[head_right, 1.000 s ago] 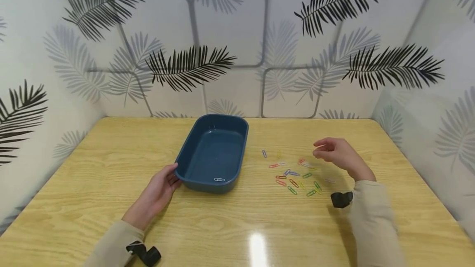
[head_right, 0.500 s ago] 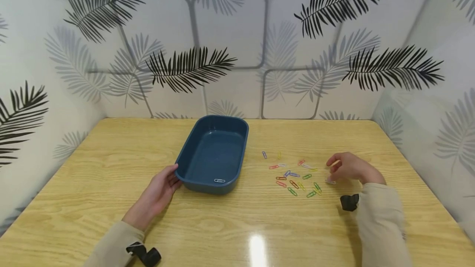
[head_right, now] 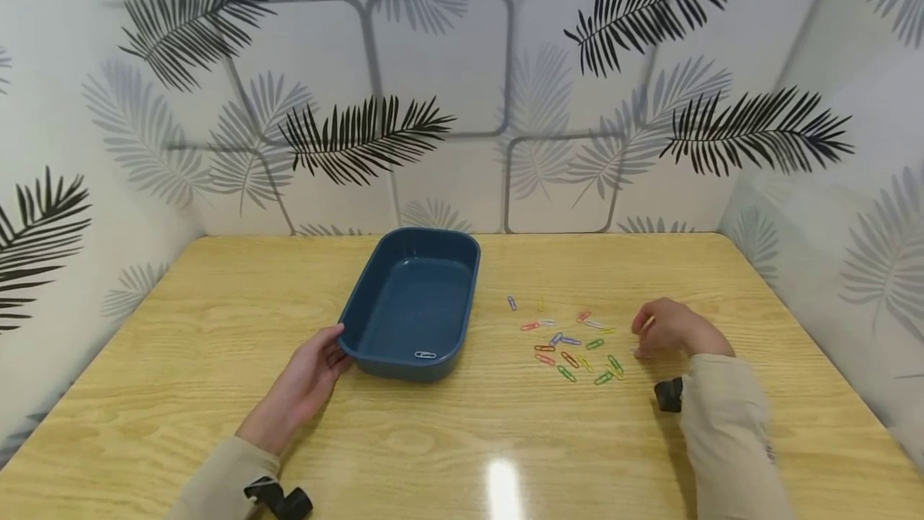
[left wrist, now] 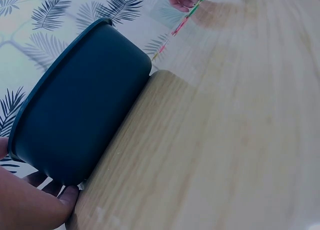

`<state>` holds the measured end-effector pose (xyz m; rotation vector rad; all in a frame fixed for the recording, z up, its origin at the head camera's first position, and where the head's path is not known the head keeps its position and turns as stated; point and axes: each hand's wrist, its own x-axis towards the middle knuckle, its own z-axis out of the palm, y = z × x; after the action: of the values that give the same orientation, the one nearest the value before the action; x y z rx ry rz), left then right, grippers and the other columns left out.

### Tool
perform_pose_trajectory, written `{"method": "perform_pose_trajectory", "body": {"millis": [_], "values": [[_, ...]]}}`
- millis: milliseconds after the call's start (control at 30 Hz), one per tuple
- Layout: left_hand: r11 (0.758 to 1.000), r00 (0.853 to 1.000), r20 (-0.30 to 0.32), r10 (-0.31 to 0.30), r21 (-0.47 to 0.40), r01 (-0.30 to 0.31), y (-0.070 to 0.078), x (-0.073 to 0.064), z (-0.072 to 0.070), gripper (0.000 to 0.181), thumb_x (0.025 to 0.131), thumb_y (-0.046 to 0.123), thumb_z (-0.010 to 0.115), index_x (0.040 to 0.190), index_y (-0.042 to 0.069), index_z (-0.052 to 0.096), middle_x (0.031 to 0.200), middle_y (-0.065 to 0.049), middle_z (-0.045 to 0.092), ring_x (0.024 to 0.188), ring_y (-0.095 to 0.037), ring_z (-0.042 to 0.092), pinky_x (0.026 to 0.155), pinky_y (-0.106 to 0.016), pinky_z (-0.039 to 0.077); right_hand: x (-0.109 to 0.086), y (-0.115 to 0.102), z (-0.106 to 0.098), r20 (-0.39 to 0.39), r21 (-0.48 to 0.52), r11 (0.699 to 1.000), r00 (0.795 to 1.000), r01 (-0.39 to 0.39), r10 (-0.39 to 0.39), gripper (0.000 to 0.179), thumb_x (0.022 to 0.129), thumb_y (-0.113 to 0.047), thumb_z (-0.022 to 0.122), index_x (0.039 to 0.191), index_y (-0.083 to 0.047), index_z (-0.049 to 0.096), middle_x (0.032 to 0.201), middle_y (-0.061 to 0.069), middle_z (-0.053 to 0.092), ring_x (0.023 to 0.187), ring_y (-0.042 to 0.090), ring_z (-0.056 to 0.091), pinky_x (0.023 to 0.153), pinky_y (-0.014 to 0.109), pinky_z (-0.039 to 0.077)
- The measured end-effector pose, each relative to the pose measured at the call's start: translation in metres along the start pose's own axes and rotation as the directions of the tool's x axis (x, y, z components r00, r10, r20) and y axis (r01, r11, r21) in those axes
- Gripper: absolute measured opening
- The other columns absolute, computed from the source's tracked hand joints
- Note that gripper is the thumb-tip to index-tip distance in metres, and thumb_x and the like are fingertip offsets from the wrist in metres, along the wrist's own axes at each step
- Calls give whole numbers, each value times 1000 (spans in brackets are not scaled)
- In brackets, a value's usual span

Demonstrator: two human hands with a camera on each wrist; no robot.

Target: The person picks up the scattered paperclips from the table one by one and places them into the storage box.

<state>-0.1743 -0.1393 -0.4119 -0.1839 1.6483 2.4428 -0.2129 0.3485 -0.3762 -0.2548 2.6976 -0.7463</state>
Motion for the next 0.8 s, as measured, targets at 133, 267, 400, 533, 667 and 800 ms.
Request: {"method": "perform_pose_trajectory", "body": {"millis": [133,267,400,533,667,800], "values": [[1000,1000,5,5,2,-5,-1,0,-1,47,103,16,40,141,-11,34,136,-20,42,126,-26,38,108,-36,30,1,0,2,3,15,1000,1000,-6,6,20,78,1,74,89,7,59,79,8,60,71,19,51,65,33,43],[1000,1000,13,9,10,-9,-2,-1,-1,48,103,16,41,141,-12,34,136,-20,42,126,-26,38,108,-36,30,1,-2,3,17,24,1000,1000,-13,12,16,80,1,71,89,6,59,80,8,59,71,19,52,64,32,44],[1000,1000,15,8,18,-8,-2,-2,-2,49,103,17,42,142,-12,33,136,-20,42,126,-26,38,108,-36,29,0,-3,2,20,21,1000,1000,-15,15,14,83,1,68,92,7,60,83,9,61,72,19,53,63,32,46],[1000,1000,16,7,14,-7,-1,-2,-1,50,103,18,42,142,-11,32,135,-20,42,126,-26,38,109,-36,28,0,0,2,8,45,999,1000,-19,19,17,83,0,66,95,10,59,83,10,62,69,18,53,61,33,46],[1000,1000,10,9,11,-9,-2,-1,-1,49,103,18,42,141,-12,33,131,-17,45,121,-23,41,107,-35,30,1,5,2,-10,77,997,1000,1,0,21,84,-3,67,98,11,61,83,9,63,67,17,53,59,32,46],[1000,1000,5,14,12,-14,-2,-1,-2,49,103,17,42,141,-12,34,131,-17,47,119,-22,42,106,-35,31,3,13,2,-43,101,992,997,73,-69,18,83,-7,68,96,7,68,79,4,64,64,13,51,56,28,43]]}}
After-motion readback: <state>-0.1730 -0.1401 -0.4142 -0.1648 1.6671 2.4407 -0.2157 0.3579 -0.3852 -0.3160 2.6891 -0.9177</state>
